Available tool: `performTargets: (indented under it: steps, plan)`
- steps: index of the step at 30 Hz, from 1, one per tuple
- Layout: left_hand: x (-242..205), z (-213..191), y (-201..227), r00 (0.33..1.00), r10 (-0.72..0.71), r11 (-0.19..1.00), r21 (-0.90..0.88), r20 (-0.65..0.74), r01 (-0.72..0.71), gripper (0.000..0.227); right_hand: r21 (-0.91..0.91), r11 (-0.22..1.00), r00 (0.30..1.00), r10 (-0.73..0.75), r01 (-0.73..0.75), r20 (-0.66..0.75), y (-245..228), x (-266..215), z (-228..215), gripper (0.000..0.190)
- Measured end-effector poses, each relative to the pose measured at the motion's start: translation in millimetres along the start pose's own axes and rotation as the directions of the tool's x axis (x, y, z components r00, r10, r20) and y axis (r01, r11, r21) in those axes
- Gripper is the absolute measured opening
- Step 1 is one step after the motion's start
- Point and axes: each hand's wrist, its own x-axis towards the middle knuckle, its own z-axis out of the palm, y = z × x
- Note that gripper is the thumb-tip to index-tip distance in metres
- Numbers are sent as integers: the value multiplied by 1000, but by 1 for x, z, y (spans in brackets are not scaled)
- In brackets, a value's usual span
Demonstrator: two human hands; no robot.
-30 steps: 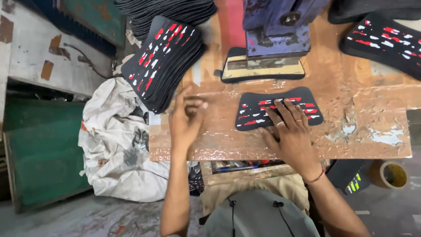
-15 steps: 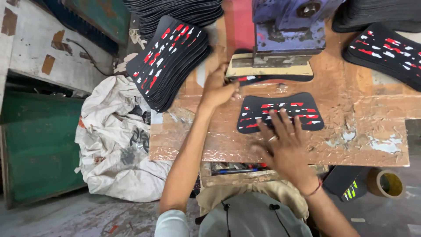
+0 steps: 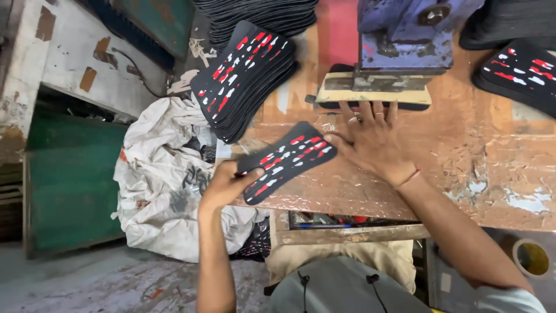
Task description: The person repeatedly picks up black fabric pieces with red and white patterns from a pile on the left and stacks them on the right side of a wooden table. The person uses both hands to handle and align the items.
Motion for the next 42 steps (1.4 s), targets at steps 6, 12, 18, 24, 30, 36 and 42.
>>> performTargets:
  steps: [6,12,18,24,30,36,42]
  plan:
    - [1,9,-1,998,58,988,-142,19,-55,21,-4,997,996,74,-74,56,-22,6,-1,78]
    - [2,8,-15,994,113,994,2,-12,-113,23,120,993,999,4,-10,52,-18,-43,-19,70]
    - [-2,15,7,985,157,983,-83,-77,-163,22,180,984,1000,14,-13,-4,-27,-97,-29,61]
    - [17,-3,24,909,209,978,64,-360,-199,24,159,984,996,90,-86,-21,-32,-99,-28,55]
    - [92,-70,70,670,487,874,311,-561,-374,29,167,982,994,97,-89,-44,-31,-106,-30,54]
    - [103,-66,101,616,666,602,791,-421,-111,102,195,972,975,163,-133,-150,58,-122,-52,49]
    - [107,-47,90,888,409,648,752,-210,-120,119,-133,955,917,206,-265,-342,198,-90,-99,69]
